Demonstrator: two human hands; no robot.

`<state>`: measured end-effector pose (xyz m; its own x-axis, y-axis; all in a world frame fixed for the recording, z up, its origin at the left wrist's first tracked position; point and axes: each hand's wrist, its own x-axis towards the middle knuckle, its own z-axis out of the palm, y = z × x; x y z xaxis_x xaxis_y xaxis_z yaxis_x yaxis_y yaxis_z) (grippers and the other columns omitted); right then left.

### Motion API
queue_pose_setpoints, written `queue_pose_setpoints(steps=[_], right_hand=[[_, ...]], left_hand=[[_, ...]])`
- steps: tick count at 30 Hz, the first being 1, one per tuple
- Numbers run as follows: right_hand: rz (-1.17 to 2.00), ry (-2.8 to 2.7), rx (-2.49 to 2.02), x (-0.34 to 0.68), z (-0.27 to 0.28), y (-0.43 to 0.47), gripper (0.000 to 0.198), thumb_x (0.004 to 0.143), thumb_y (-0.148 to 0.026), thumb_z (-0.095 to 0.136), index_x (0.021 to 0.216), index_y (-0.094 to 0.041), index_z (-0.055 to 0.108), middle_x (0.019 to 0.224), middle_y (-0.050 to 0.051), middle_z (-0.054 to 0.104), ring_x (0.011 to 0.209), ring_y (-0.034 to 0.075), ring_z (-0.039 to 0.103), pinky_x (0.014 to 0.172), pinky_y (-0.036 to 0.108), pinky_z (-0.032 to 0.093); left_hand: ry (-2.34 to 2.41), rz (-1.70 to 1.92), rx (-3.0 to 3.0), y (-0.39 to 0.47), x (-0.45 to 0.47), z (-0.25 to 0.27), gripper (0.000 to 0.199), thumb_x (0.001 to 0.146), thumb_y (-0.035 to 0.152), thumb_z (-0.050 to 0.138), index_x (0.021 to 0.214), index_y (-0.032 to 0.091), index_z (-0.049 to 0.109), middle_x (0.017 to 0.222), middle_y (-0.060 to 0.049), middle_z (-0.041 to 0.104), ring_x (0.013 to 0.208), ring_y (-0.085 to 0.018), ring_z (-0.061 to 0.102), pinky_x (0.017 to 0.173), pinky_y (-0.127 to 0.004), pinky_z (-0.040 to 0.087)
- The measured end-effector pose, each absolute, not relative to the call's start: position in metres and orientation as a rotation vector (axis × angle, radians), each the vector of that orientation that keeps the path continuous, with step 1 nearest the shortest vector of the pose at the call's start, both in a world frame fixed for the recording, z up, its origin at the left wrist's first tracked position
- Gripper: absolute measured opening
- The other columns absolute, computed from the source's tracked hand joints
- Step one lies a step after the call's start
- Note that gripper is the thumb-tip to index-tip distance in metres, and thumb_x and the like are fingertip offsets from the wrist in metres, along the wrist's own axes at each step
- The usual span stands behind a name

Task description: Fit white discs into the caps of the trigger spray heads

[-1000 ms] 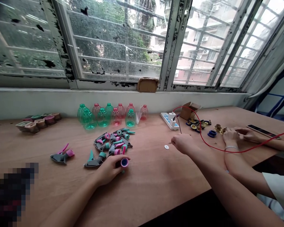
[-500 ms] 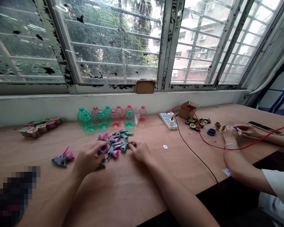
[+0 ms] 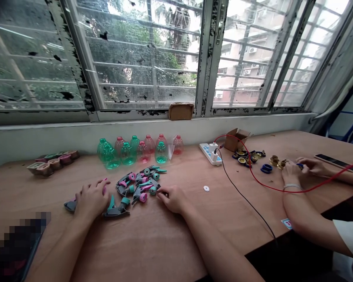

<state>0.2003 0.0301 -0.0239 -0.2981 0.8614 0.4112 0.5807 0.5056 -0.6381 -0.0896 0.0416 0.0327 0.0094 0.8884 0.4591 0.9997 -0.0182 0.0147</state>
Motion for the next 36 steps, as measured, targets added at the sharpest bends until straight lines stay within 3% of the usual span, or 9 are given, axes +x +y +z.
queue_pose_setpoints(steps=[4, 7, 10, 15, 17, 21, 24, 30, 36], right_hand=[[0.52, -1.981, -1.136, 0.201, -0.024, 0.032, 0.025, 0.088, -0.03, 0.053, 0.101, -0.022, 0.073, 0.095, 0.002, 0.074, 0.078, 0.018, 0.065, 0.071, 0.026, 0.046], [0.545, -1.971, -1.125, 0.201, -0.023, 0.032, 0.025, 0.088, -0.03, 0.053, 0.099, -0.022, 0.073, 0.091, 0.002, 0.074, 0.075, 0.017, 0.064, 0.067, 0.026, 0.045], [0.568, -1.973, -1.126, 0.201, -0.023, 0.033, 0.025, 0.088, -0.032, 0.052, 0.098, -0.021, 0.073, 0.088, 0.002, 0.074, 0.073, 0.017, 0.064, 0.065, 0.025, 0.044], [0.584, -1.964, -1.124, 0.202, -0.022, 0.033, 0.026, 0.088, -0.032, 0.052, 0.098, -0.02, 0.073, 0.087, 0.002, 0.074, 0.072, 0.017, 0.063, 0.064, 0.025, 0.043], [0.586, -1.961, -1.117, 0.202, -0.022, 0.033, 0.026, 0.088, -0.032, 0.052, 0.097, -0.02, 0.073, 0.086, 0.002, 0.074, 0.071, 0.016, 0.062, 0.063, 0.024, 0.042], [0.633, -1.873, -1.072, 0.202, -0.028, 0.035, 0.027, 0.088, -0.035, 0.053, 0.099, -0.02, 0.073, 0.082, 0.001, 0.072, 0.069, 0.015, 0.061, 0.063, 0.024, 0.043], [0.689, -1.706, -1.069, 0.204, -0.031, 0.041, 0.033, 0.087, -0.038, 0.052, 0.104, -0.017, 0.071, 0.071, 0.001, 0.068, 0.063, 0.014, 0.059, 0.061, 0.024, 0.045], [0.686, -1.531, -1.109, 0.225, -0.003, 0.033, 0.035, 0.085, -0.043, 0.054, 0.094, -0.015, 0.073, 0.079, 0.005, 0.071, 0.053, 0.013, 0.055, 0.051, 0.024, 0.042], [0.332, -2.154, -1.135, 0.233, 0.035, -0.028, 0.026, 0.089, -0.033, 0.051, 0.085, -0.022, 0.074, 0.071, 0.002, 0.071, 0.06, 0.014, 0.059, 0.057, 0.024, 0.035]], left_hand=[[-1.745, -0.548, -2.291, 0.029, -0.075, 0.047, 0.028, 0.086, 0.035, 0.042, 0.085, 0.021, 0.067, 0.099, -0.006, 0.069, 0.091, -0.024, 0.061, 0.071, -0.029, 0.043], [-1.879, -0.363, -2.364, 0.023, -0.064, 0.049, 0.041, 0.083, 0.055, 0.043, 0.071, 0.022, 0.064, 0.08, -0.006, 0.07, 0.076, -0.024, 0.063, 0.059, -0.028, 0.04], [-2.065, -0.227, -2.349, 0.021, -0.059, 0.043, 0.042, 0.076, 0.06, 0.048, 0.076, 0.022, 0.066, 0.083, -0.009, 0.071, 0.075, -0.028, 0.065, 0.056, -0.028, 0.04], [-2.105, -0.182, -2.39, 0.019, -0.061, 0.045, 0.029, 0.07, 0.049, 0.058, 0.072, 0.021, 0.067, 0.084, -0.009, 0.071, 0.078, -0.028, 0.066, 0.056, -0.027, 0.04], [-2.012, -0.325, -2.431, 0.014, -0.058, 0.054, 0.028, 0.073, 0.047, 0.057, 0.073, 0.022, 0.067, 0.083, -0.007, 0.071, 0.077, -0.025, 0.065, 0.057, -0.027, 0.041], [-1.457, -0.91, -2.664, -0.002, -0.041, 0.06, 0.031, 0.081, 0.043, 0.055, 0.099, 0.021, 0.066, 0.093, -0.007, 0.069, 0.084, -0.021, 0.063, 0.073, -0.028, 0.046], [-1.138, -1.124, -2.85, -0.011, -0.022, 0.044, 0.028, 0.083, 0.036, 0.057, 0.104, 0.02, 0.064, 0.091, -0.007, 0.067, 0.082, -0.019, 0.061, 0.074, -0.026, 0.047], [-1.104, -1.025, -3.134, -0.009, 0.001, 0.01, 0.02, 0.079, 0.029, 0.061, 0.098, 0.021, 0.066, 0.094, -0.005, 0.063, 0.085, -0.018, 0.059, 0.077, -0.027, 0.046], [-1.307, -0.94, -3.144, -0.005, -0.001, 0.007, 0.021, 0.071, 0.032, 0.07, 0.084, 0.018, 0.061, 0.073, 0.002, 0.056, 0.062, -0.011, 0.048, 0.057, -0.021, 0.036]])
